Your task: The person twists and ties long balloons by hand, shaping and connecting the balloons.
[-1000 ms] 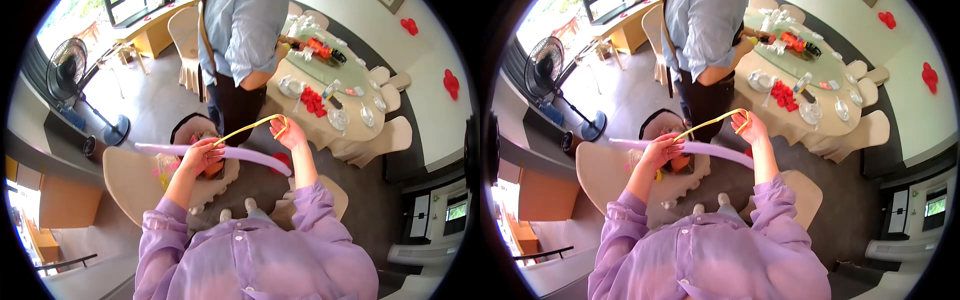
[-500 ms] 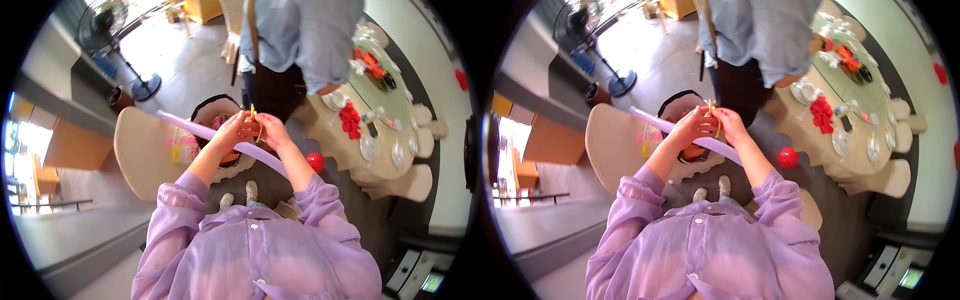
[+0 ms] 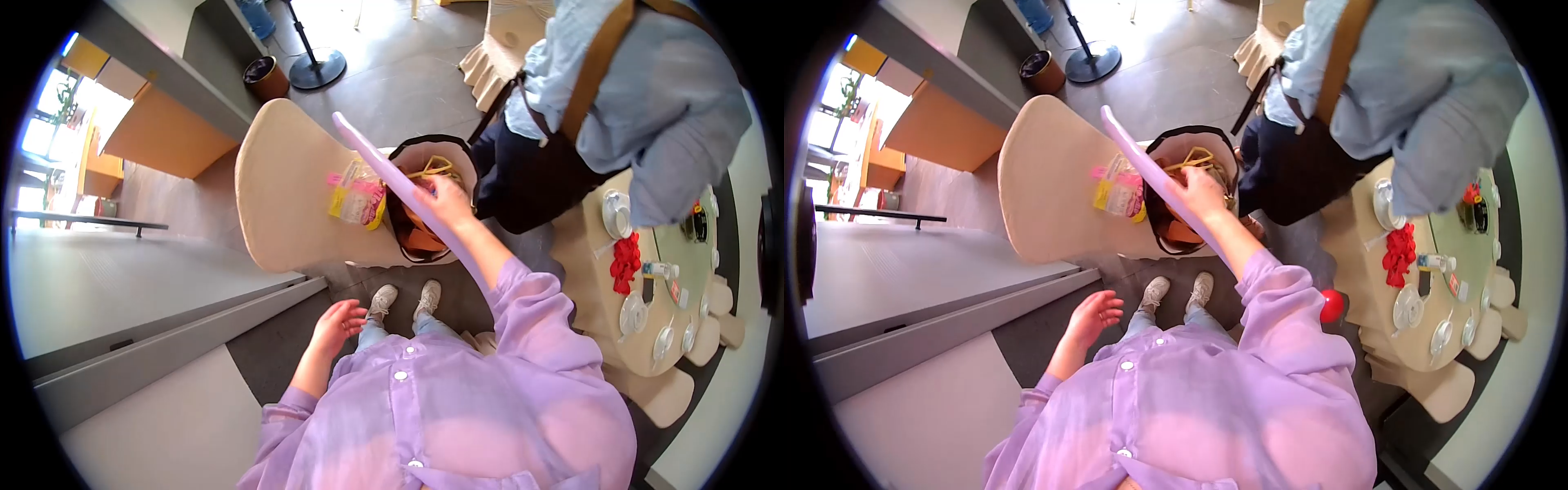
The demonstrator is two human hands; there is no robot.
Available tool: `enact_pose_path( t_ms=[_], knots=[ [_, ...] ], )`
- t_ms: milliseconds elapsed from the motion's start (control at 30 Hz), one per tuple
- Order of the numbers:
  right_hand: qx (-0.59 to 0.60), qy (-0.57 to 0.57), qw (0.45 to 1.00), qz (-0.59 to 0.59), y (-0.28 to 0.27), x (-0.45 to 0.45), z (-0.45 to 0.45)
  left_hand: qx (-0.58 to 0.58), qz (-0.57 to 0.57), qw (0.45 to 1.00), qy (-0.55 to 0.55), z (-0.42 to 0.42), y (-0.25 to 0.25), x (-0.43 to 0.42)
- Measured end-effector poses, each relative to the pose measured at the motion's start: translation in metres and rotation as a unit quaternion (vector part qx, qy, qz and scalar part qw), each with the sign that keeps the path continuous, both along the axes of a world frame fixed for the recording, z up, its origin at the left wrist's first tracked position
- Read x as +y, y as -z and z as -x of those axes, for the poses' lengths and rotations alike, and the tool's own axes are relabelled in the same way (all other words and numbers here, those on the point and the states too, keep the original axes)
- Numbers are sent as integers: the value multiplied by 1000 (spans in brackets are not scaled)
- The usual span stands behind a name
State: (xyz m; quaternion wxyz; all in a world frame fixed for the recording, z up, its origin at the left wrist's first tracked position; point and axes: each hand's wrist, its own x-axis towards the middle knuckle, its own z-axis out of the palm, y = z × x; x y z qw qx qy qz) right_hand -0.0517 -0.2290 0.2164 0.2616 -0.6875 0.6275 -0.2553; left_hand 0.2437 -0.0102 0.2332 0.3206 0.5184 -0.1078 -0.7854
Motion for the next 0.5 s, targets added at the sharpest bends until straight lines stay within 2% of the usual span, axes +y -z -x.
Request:
enact_pose_path(
  t_ms=[67,133,200,267,367,467,500],
  knots=[
    [122,-38,991,-38,-5,20,-27,-12,-17,1000,-5,3,3,2],
    [156,-52,985,-42,-6,31,-43,-15,19,1000,-2,11,-6,-17],
    [95,-15,995,33,-16,53,-54,-19,57,998,7,17,-12,-49],
    [44,-28,995,90,-39,85,-58,-17,94,995,-9,18,-18,-91],
    [-53,-68,992,91,-83,147,-60,35,102,991,-74,17,-42,-156],
    [-5,-87,995,43,-72,208,-43,174,169,959,-146,9,-71,-205],
    [16,-85,996,30,-65,223,-38,162,192,955,-157,7,-79,-218]
  ],
)
